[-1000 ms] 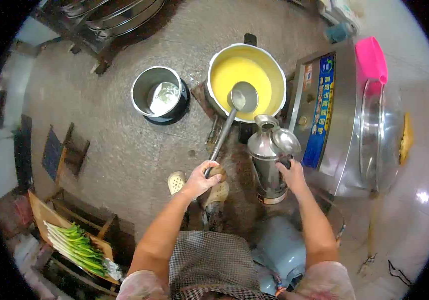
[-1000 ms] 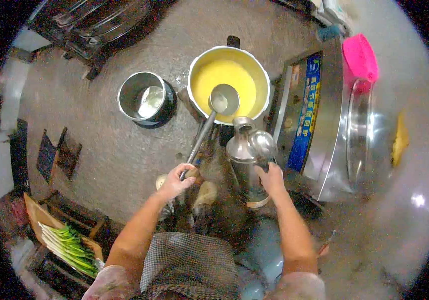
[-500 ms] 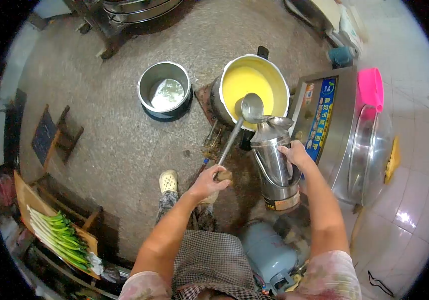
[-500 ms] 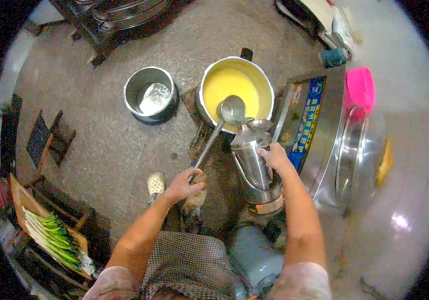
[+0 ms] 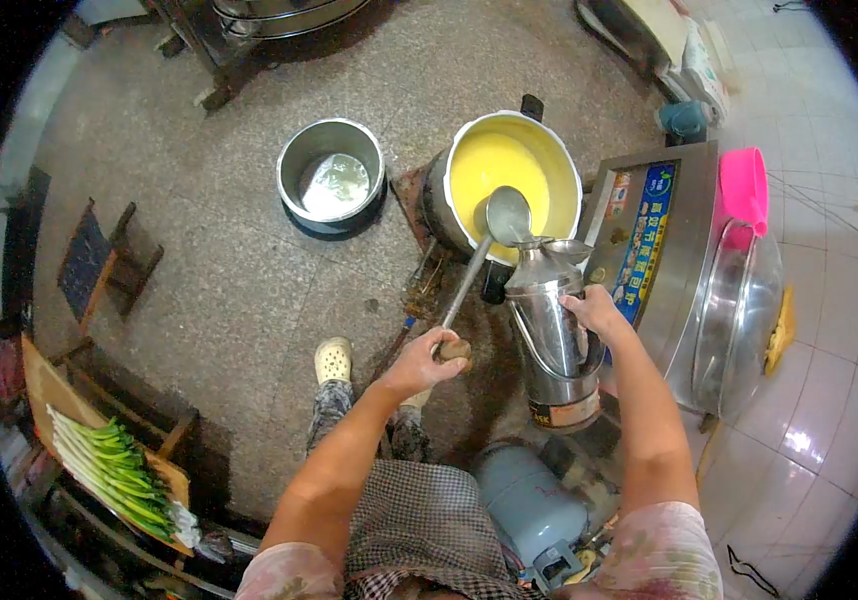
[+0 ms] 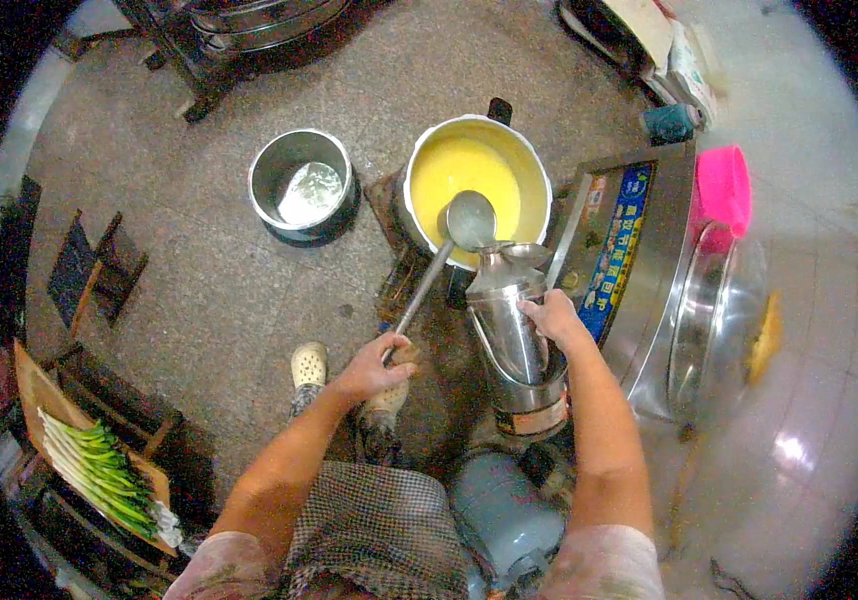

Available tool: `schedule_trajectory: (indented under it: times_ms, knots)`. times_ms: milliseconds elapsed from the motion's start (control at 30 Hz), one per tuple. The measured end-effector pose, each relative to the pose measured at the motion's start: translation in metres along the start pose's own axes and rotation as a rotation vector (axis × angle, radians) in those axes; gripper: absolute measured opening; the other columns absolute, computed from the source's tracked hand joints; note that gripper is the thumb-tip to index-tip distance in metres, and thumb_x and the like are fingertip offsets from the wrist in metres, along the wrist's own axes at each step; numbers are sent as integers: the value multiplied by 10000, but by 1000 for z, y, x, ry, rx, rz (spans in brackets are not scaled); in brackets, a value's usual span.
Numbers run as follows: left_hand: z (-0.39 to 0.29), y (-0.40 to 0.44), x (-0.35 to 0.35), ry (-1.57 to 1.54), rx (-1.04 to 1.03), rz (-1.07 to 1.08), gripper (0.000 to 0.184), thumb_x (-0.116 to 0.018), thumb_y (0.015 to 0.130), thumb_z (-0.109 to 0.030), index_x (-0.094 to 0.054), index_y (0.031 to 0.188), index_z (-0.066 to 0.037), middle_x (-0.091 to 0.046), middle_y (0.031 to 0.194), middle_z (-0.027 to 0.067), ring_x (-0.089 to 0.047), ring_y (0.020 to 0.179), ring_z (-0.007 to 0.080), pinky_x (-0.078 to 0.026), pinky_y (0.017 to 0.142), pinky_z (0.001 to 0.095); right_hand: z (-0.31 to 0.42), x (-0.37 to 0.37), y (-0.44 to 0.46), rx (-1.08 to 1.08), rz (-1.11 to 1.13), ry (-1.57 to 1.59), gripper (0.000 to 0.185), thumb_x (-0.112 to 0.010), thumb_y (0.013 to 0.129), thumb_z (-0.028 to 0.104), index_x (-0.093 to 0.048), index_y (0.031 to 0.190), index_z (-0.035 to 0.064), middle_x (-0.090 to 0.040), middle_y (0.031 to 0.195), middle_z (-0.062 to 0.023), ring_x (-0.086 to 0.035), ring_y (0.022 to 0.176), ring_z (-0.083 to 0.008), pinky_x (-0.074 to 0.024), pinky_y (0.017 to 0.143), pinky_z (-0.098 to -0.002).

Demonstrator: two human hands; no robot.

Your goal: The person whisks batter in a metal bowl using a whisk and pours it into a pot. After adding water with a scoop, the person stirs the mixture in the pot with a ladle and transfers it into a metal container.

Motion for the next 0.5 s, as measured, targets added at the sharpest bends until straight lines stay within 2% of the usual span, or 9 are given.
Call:
schedule_trajectory:
  times_ms: [233,333,433,467,500]
  knots:
    - [5,2,-1,-19,18,28,382,-701,702,-241,-531,990,-55,-574,907,82,-532,867,163,-412,800,293,2,-1,-7,-40,8,67,329,-649,775,264,-602,827,-58,-592,632,-130,-570,516,-209,-460,533,-346]
    - [5,1,0,7,-5,5,393,-696,698,-236,-530,1000,-48,-572,925,82,-528,883,163,-408,814,290,-2,-4,-9,-6,-6,127,338,-640,797,241,-574,770,-90,-571,594,-138,-557,528,-206,-419,493,-346]
    - [-6,-1,2,49,21,21,406,-687,694,-222,-526,1015,-32,-567,952,90,-522,905,167,-400,832,288,-39,-28,2,94,-18,308,305,-631,806,228,-563,780,-68,-555,572,-124,-532,480,-169,-396,439,-329]
    - [-5,0,2,48,13,19,410,-683,694,-221,-525,1017,-25,-565,958,93,-520,910,168,-397,837,287,-33,-25,-10,26,-29,224,284,-625,812,220,-549,784,-52,-532,563,-90,-488,447,-132,-374,405,-300]
    - [-3,-1,1,47,7,17,413,-680,694,-220,-524,1020,-19,-563,963,96,-519,915,169,-395,843,287,-42,-32,-13,24,-57,274,283,-626,811,218,-548,784,-52,-526,566,-79,-476,441,-129,-370,403,-294]
Point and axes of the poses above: each hand's wrist, its own y-axis towards the middle knuckle, its own x-axis out of the back of the hand, z = x × y, the point moved 6 cm from there along y, towards the middle knuckle
